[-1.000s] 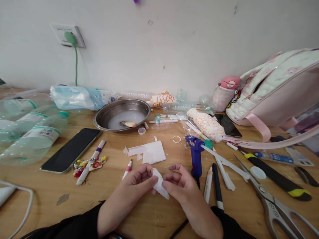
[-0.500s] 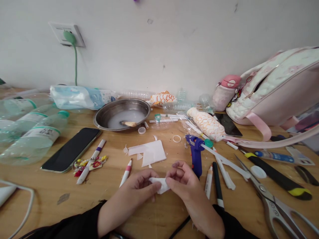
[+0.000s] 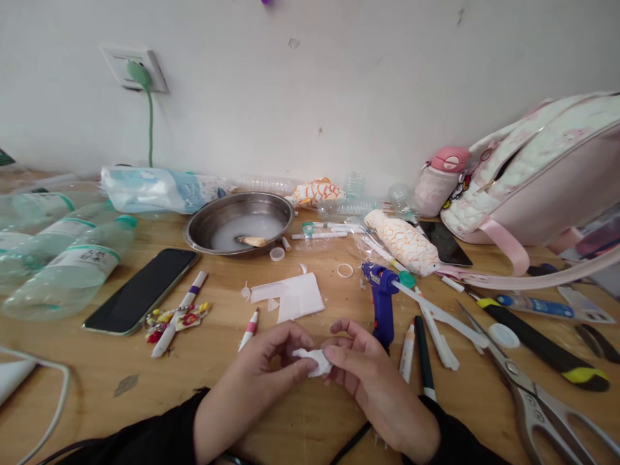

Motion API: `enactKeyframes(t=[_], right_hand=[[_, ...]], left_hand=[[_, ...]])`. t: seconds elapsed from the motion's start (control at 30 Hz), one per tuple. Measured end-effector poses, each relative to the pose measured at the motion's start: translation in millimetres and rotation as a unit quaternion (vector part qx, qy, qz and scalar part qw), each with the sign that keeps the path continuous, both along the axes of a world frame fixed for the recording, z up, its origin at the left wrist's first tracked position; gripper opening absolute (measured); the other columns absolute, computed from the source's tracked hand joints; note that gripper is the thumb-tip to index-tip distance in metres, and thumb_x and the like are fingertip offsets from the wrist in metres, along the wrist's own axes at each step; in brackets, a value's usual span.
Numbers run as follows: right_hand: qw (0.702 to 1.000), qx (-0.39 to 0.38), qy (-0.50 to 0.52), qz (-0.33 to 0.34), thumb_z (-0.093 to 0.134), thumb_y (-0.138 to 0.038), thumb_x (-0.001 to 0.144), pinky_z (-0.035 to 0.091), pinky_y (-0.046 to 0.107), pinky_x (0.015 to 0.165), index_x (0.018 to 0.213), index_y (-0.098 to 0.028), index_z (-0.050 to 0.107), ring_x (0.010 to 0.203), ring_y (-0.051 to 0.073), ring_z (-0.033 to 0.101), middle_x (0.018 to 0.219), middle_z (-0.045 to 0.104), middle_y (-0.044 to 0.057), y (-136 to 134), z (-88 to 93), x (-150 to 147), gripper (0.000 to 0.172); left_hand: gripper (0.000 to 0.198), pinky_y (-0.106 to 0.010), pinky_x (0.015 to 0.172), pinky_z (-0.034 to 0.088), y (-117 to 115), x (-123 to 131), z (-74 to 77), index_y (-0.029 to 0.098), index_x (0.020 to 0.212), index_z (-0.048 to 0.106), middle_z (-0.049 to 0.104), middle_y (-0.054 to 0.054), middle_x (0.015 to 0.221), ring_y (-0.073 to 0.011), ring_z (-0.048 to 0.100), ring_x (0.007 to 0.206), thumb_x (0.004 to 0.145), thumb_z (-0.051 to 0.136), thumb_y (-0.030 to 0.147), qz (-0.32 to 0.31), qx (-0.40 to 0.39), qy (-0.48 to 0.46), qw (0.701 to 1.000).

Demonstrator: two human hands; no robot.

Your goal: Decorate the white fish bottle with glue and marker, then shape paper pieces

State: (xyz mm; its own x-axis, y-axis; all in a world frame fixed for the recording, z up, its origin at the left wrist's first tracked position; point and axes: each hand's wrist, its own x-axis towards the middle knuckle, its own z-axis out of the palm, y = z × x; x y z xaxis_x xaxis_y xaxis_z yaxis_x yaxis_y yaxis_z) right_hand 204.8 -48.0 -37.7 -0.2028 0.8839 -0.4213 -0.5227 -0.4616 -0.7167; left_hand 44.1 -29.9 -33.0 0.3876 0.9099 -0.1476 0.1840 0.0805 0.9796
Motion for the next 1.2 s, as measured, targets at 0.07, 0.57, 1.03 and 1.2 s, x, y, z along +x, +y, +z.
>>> enactKeyframes(t=[0.07,0.57,1.03,1.2], right_hand=[[1.000,-0.006,0.016,0.020,0.074,-0.018,0.059,0.044,0.019,0.053,0.088,-0.017,0.047,0.054,0.007,0.055,0.065,0.061,-0.005,0.8,-0.2,0.8,0.039],[0.991,0.111,-0.061,0.042,0.074,-0.026,0.064,0.040,0.020,0.059,0.085,-0.019,0.045,0.060,0.007,0.054,0.066,0.057,-0.007,0.7,-9.0,-2.4,0.036],[0.981,0.134,-0.140,-0.001,0.068,-0.020,0.063,0.038,0.021,0.057,0.086,-0.020,0.043,0.056,0.008,0.052,0.061,0.056,-0.008,3.7,-12.3,-2.7,0.034],[0.972,0.159,-0.172,-0.003,0.063,-0.013,0.063,0.038,0.021,0.057,0.086,-0.022,0.044,0.060,0.008,0.052,0.066,0.055,-0.007,-0.1,-18.1,-6.0,0.031]], left_hand=[[0.011,-0.026,0.064,0.041,0.3,-0.9,2.3,0.019,0.078,0.057,0.056,0.002,0.072,-0.0144,0.051,0.068,0.069,0.061,0.024,-0.001,0.038,0.010,0.999],[0.015,-0.026,0.063,0.039,-0.5,2.2,5.6,0.019,0.071,0.052,0.050,0.003,0.068,-0.0139,0.047,0.066,0.073,0.057,0.033,0.004,-0.025,0.012,1.000],[0.022,-0.026,0.061,0.037,-0.5,3.4,5.7,0.020,0.081,0.049,0.049,0.003,0.071,-0.0132,0.045,0.064,0.071,0.057,0.038,0.002,-0.070,-0.043,0.997],[0.024,-0.025,0.055,0.031,-0.8,1.6,4.4,0.020,0.067,0.047,0.040,0.006,0.060,-0.0120,0.036,0.057,0.074,0.052,0.042,-0.024,-0.044,0.057,0.997]])
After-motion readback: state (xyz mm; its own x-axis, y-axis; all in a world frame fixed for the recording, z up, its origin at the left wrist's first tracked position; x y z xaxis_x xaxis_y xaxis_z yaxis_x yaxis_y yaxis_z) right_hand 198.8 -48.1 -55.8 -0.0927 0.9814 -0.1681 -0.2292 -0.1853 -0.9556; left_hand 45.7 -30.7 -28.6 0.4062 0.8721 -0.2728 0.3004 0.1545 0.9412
